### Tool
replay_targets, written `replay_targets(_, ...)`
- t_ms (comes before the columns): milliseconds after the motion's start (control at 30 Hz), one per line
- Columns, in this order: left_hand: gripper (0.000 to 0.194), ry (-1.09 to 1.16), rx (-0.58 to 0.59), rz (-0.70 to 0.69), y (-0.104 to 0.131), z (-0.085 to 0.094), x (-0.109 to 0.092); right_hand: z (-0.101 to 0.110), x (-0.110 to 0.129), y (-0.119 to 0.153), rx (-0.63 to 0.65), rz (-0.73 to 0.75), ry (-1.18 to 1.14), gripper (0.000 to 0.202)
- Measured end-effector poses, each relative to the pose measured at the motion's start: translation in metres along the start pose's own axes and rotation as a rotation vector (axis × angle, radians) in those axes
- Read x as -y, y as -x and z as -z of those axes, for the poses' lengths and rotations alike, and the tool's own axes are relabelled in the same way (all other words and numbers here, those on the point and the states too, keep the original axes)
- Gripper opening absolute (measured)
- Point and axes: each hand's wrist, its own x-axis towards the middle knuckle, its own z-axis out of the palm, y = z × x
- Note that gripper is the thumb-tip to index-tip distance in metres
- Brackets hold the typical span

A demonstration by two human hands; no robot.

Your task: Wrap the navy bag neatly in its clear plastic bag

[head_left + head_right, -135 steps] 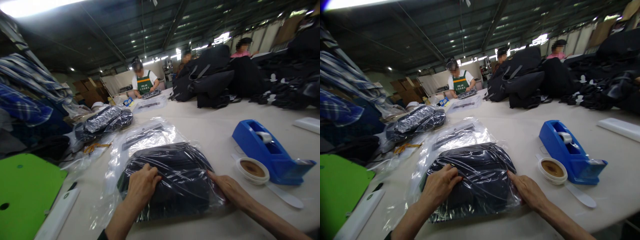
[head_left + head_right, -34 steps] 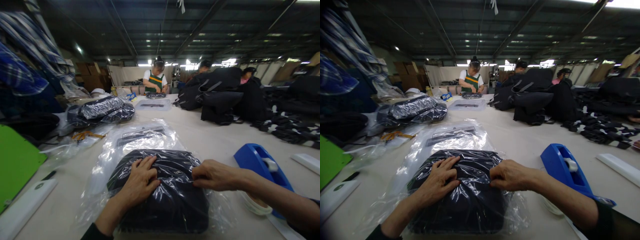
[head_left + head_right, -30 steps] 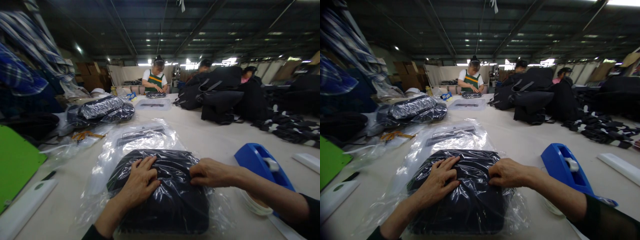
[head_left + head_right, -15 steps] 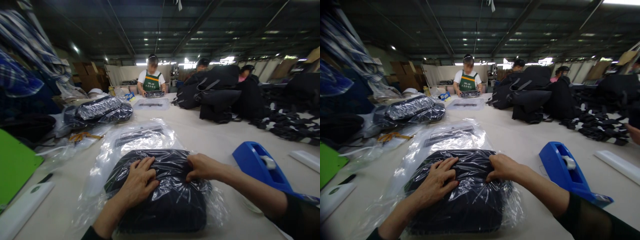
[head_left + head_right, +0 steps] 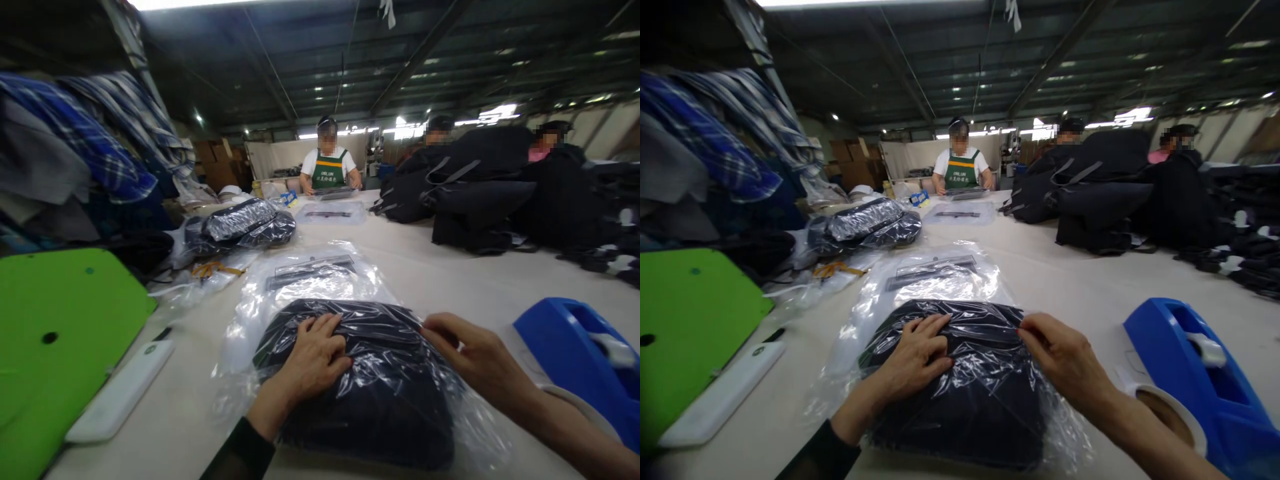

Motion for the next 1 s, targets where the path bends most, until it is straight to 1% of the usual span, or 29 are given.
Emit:
replay_targets(67,0.014,0.016,-0.007,0.006,-0.002,-0.001,0.000,-0.023,0.015,0.015,-0.093,0.323,0.033,0.023)
replay_targets(100,0.014,0.017,-0.010,0.007,-0.003,0.000,0.000,-0.036,0.019,0.020,-0.122,0.454,0.096,0.022)
replay_targets(133,0.014,0.013,-0.009,0.004,-0.003,0.001,0.000,-0.049,0.022,0.025,-0.148,0.538,0.181,0.024)
replay_targets(200,0.014,-0.012,0.005,-0.007,-0.002,0.007,-0.001,-0.071,0.021,0.030,-0.191,0.606,0.332,0.030)
replay_targets(267,0.017,-0.068,0.006,-0.018,0.004,0.019,-0.001,-0.082,0.016,0.032,-0.208,0.611,0.391,0.033)
replay_targets(333,0.027,-0.135,-0.019,-0.016,0.016,0.034,0.001,-0.084,0.010,0.032,-0.210,0.603,0.390,0.033)
replay_targets(400,0.038,-0.183,-0.032,0.036,0.034,0.049,0.008,-0.082,0.007,0.032,-0.217,0.603,0.390,0.033)
replay_targets(433,0.038,-0.195,-0.021,0.080,0.043,0.055,0.012,-0.081,0.006,0.032,-0.220,0.605,0.394,0.033)
replay_targets(500,0.029,-0.187,0.010,0.180,0.059,0.062,0.024,-0.081,0.006,0.032,-0.225,0.603,0.405,0.034)
replay_targets(567,0.014,-0.124,0.001,0.257,0.071,0.061,0.037,-0.081,0.007,0.032,-0.235,0.608,0.398,0.034)
replay_targets(600,0.012,-0.041,-0.033,0.284,0.074,0.058,0.044,-0.082,0.007,0.032,-0.240,0.616,0.391,0.034)
replay_targets(700,0.016,0.299,-0.182,0.325,0.075,0.047,0.061,-0.082,0.007,0.031,-0.250,0.625,0.378,0.034)
replay_targets(767,0.020,0.449,-0.238,0.330,0.071,0.040,0.069,-0.081,0.007,0.031,-0.248,0.623,0.379,0.033)
replay_targets(900,0.027,0.491,-0.262,0.382,0.061,0.032,0.077,-0.080,0.008,0.031,-0.249,0.616,0.364,0.032)
replay_targets(1000,0.028,0.482,-0.272,0.414,0.058,0.027,0.080,-0.082,0.008,0.031,-0.239,0.598,0.361,0.033)
